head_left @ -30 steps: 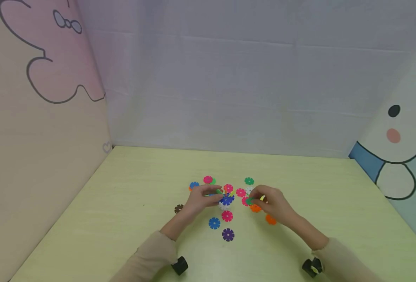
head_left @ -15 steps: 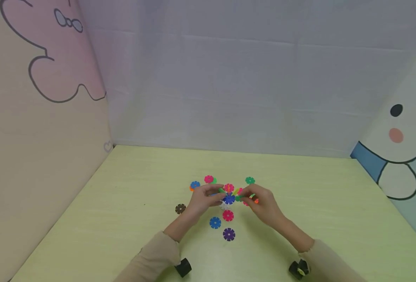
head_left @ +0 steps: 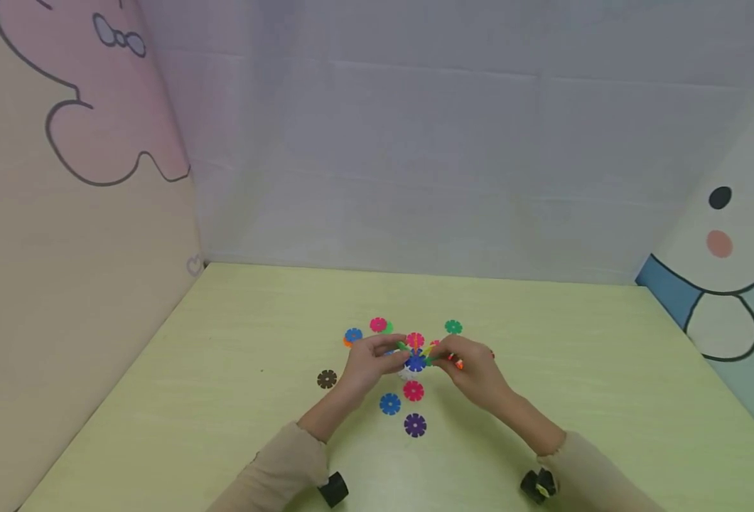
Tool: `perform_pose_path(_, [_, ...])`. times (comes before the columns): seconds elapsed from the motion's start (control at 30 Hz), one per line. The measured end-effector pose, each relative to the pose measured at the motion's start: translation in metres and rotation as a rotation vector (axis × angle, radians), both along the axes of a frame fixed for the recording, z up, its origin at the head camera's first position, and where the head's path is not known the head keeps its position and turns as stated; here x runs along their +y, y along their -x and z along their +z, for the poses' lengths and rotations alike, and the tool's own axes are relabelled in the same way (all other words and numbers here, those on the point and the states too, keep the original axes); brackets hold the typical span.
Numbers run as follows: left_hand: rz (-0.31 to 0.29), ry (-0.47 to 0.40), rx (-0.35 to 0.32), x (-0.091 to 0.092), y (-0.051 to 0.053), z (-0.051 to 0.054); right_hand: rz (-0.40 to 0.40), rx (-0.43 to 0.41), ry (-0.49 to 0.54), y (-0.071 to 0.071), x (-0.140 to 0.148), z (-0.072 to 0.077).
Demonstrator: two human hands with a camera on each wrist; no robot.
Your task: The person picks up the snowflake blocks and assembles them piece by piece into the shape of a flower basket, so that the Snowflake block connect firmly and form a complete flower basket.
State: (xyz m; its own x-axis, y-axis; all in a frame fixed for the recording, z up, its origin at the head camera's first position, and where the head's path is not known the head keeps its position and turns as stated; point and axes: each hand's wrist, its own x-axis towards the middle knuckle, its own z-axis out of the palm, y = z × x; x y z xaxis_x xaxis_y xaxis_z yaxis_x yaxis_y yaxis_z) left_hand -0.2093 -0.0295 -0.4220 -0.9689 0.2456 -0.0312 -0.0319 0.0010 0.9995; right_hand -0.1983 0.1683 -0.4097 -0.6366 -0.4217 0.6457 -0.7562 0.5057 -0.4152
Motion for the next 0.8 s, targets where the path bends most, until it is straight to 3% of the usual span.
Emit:
perform_pose_path(0.23, [0.041,-0.049,-0.006,0.008,-0.008,0.008,0.018,0.118,-0.037,0.002,0.002,0.003])
perform_pose_path(0.33, [0.005,-0.007,-0.001,0.007,-0.011,0.013,0.045,0.140,-0.012,0.001,0.005,0.008])
perform_pose_path(0.4, [-0.054,0.010,-0.003,0.004,-0.010,0.015,0.069,0.130,0.009,0.002,0.007,0.009])
perform_pose_path(0.6, [-0.247,0.068,-0.041,-0.007,-0.001,0.012,0.147,-0.008,-0.012,0.003,0.013,0.005])
perform_pose_path(0.67, [-0.261,0.092,-0.047,-0.010,0.001,0.010,0.142,-0.099,-0.034,0.002,0.017,0.006])
perform_pose_path(0.8, [-0.230,0.096,-0.054,-0.020,0.004,0.006,0.021,-0.346,-0.131,-0.002,0.034,0.008])
